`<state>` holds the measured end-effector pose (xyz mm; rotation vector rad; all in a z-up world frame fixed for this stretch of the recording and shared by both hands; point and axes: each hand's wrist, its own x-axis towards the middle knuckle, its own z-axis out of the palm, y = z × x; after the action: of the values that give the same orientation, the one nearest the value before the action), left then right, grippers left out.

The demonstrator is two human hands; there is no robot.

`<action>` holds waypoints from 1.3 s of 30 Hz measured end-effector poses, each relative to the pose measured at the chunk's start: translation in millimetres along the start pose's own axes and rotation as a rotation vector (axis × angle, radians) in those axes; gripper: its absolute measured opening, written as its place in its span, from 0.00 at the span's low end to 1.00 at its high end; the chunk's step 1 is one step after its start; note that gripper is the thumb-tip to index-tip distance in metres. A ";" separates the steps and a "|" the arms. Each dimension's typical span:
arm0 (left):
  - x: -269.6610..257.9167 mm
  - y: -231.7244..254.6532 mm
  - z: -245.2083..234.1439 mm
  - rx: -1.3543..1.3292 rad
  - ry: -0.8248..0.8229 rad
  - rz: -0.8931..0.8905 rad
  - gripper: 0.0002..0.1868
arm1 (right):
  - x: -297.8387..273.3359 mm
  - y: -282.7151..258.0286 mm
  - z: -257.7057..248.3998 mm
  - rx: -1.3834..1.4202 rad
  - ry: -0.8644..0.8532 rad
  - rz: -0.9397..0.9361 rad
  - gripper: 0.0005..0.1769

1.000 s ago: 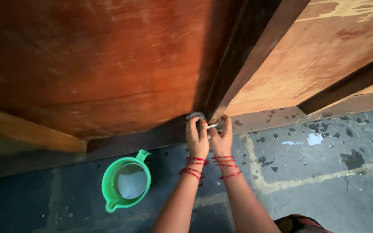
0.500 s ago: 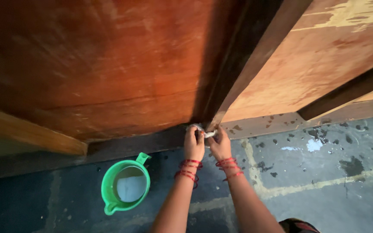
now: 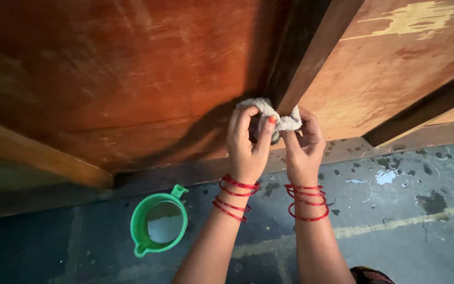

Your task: The person wipes a wooden surface with a cloth, repeatedly dipping the cloth into a green cup of water. The person cleans the lower section of a wooden structure, moving the cloth across the surface and along the edges.

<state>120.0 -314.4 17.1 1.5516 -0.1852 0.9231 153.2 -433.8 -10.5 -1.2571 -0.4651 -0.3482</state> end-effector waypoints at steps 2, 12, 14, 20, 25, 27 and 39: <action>0.1 -7.7 -2.2 0.025 -0.027 0.034 0.13 | -0.9 6.9 -0.3 -0.008 -0.009 0.009 0.20; -76.5 -111.3 -15.6 0.362 -0.124 -0.181 0.21 | -55.0 137.4 -38.2 -0.259 -0.018 0.237 0.32; -91.1 -131.8 -21.2 0.340 -0.172 -0.213 0.22 | -66.9 166.0 -45.9 -0.429 -0.037 0.085 0.33; -124.6 -180.8 -20.6 0.680 -0.327 -0.365 0.22 | -79.1 216.5 -69.8 -1.051 -0.219 0.211 0.29; -148.9 -189.3 -31.2 0.917 -0.543 -0.352 0.23 | -95.9 224.8 -70.1 -1.371 -0.327 0.209 0.32; -151.2 -184.9 -30.0 0.950 -0.571 -0.337 0.27 | -95.4 223.0 -73.7 -1.434 -0.366 0.171 0.31; -107.7 -123.8 -1.1 0.672 -0.332 -0.415 0.13 | -33.1 209.4 -194.7 -1.782 0.104 0.460 0.22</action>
<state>122.3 -326.6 -146.5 2.2532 0.2366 0.3998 256.7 -562.9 -246.0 -2.9608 0.4346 -0.4086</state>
